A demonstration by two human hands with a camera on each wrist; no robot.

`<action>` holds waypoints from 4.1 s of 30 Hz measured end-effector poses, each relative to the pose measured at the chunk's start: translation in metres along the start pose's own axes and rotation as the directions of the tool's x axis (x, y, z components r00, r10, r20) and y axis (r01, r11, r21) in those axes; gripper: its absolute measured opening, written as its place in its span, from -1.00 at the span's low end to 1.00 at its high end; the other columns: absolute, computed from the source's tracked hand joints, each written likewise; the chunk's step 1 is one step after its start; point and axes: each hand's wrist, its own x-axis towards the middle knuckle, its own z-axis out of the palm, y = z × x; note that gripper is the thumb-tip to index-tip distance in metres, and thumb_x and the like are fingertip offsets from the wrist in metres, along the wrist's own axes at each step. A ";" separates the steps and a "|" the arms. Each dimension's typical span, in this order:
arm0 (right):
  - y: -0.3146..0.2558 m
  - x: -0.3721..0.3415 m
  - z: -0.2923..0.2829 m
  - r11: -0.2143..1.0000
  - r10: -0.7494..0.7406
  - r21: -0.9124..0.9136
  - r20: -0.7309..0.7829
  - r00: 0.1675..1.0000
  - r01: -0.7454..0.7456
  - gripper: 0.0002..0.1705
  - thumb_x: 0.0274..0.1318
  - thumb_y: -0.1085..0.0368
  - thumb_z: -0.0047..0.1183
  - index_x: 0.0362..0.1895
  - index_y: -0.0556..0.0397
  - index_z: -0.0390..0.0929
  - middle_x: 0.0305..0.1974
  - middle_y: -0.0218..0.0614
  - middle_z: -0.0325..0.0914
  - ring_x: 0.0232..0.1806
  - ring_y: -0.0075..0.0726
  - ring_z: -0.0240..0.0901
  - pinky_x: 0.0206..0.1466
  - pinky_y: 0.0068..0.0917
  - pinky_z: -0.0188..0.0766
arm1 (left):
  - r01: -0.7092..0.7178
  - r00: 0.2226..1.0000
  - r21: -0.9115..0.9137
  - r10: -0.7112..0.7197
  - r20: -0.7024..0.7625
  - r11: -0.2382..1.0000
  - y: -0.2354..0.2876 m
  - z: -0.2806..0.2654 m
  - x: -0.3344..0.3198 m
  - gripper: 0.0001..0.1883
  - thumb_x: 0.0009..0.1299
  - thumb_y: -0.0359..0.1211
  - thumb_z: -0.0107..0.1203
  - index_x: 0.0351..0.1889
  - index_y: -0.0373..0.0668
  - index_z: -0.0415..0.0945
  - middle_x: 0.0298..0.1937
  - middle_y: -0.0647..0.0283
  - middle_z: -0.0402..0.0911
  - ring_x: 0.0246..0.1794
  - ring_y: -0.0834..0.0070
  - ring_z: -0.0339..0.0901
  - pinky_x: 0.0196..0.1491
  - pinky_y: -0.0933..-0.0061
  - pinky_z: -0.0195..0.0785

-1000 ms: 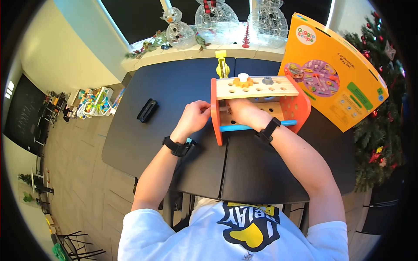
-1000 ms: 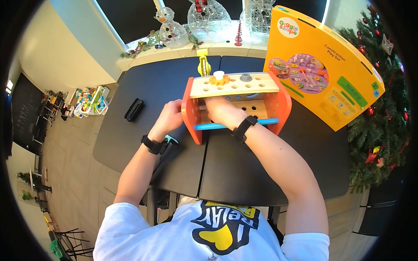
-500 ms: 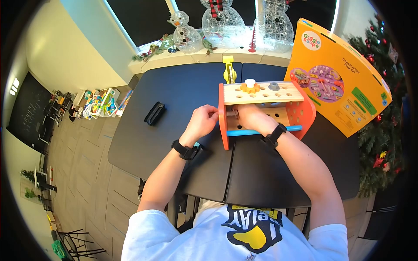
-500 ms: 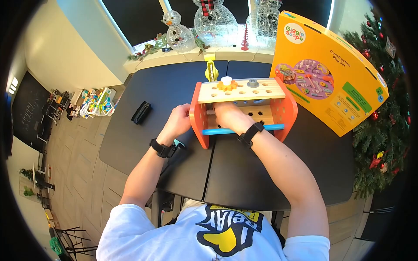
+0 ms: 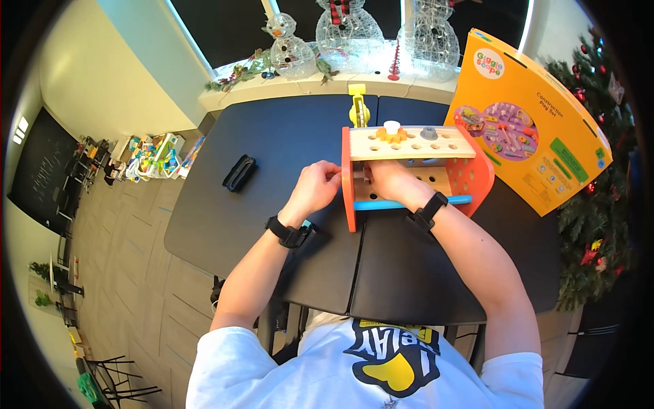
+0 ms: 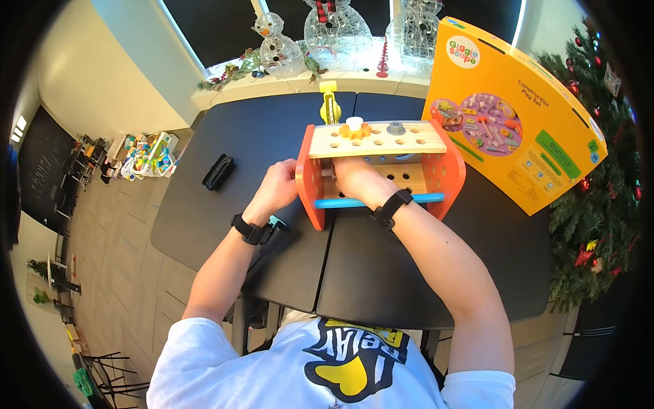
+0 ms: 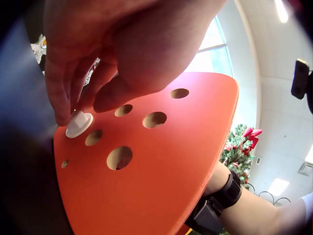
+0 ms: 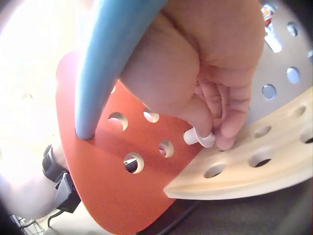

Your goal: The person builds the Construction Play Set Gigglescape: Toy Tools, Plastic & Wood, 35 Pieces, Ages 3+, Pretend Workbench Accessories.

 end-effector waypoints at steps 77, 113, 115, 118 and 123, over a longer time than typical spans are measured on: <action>-0.006 -0.002 0.005 0.988 -0.023 -0.156 -0.089 0.996 0.009 -0.75 0.19 0.51 0.02 -0.04 0.23 0.57 -0.09 0.15 0.64 -0.03 0.31 0.59 0.02 -0.01 0.54 | 0.021 1.000 -0.004 -0.021 0.001 1.000 0.003 -0.001 -0.002 -0.71 0.51 -0.29 0.16 -0.07 -0.35 0.72 -0.07 -0.06 0.73 -0.08 0.05 0.70 0.02 0.17 0.54; -0.016 -0.001 -0.002 0.975 -0.036 -0.219 -0.047 0.998 0.025 -0.62 0.15 0.47 0.12 0.09 0.23 0.56 0.00 0.16 0.65 0.08 0.27 0.59 0.15 -0.01 0.55 | -0.005 1.000 -0.014 0.005 -0.017 1.000 -0.002 0.004 -0.001 -0.69 0.51 -0.27 0.19 -0.06 -0.40 0.70 -0.13 -0.06 0.75 -0.14 0.13 0.72 -0.02 0.22 0.56; -0.010 -0.005 0.002 0.964 -0.163 -0.234 -0.128 0.978 0.130 -0.63 0.04 0.55 0.10 0.01 0.23 0.58 -0.10 0.21 0.65 -0.03 0.39 0.58 0.01 0.04 0.56 | 0.005 1.000 -0.022 -0.005 -0.016 1.000 -0.001 0.003 -0.001 -0.68 0.52 -0.27 0.19 -0.06 -0.40 0.70 -0.14 -0.06 0.75 -0.15 0.13 0.73 -0.02 0.22 0.56; -0.007 -0.004 -0.002 0.975 -0.174 -0.160 -0.098 0.980 0.157 -0.67 0.04 0.57 0.11 -0.04 0.21 0.58 -0.15 0.17 0.65 -0.09 0.35 0.60 -0.05 0.03 0.56 | -0.001 1.000 -0.024 0.001 -0.024 1.000 -0.001 0.004 -0.001 -0.68 0.52 -0.26 0.19 -0.06 -0.40 0.70 -0.16 -0.06 0.76 -0.16 0.14 0.73 -0.03 0.22 0.56; -0.009 -0.001 -0.003 0.999 -0.020 0.038 -0.021 1.000 0.020 -0.73 0.09 0.52 0.13 -0.06 0.20 0.58 -0.18 0.12 0.65 -0.08 0.26 0.62 -0.03 -0.01 0.55 | 0.016 1.000 -0.027 -0.017 -0.022 1.000 0.001 0.004 -0.001 -0.68 0.51 -0.26 0.18 -0.05 -0.40 0.70 -0.16 -0.06 0.76 -0.15 0.14 0.73 -0.02 0.21 0.57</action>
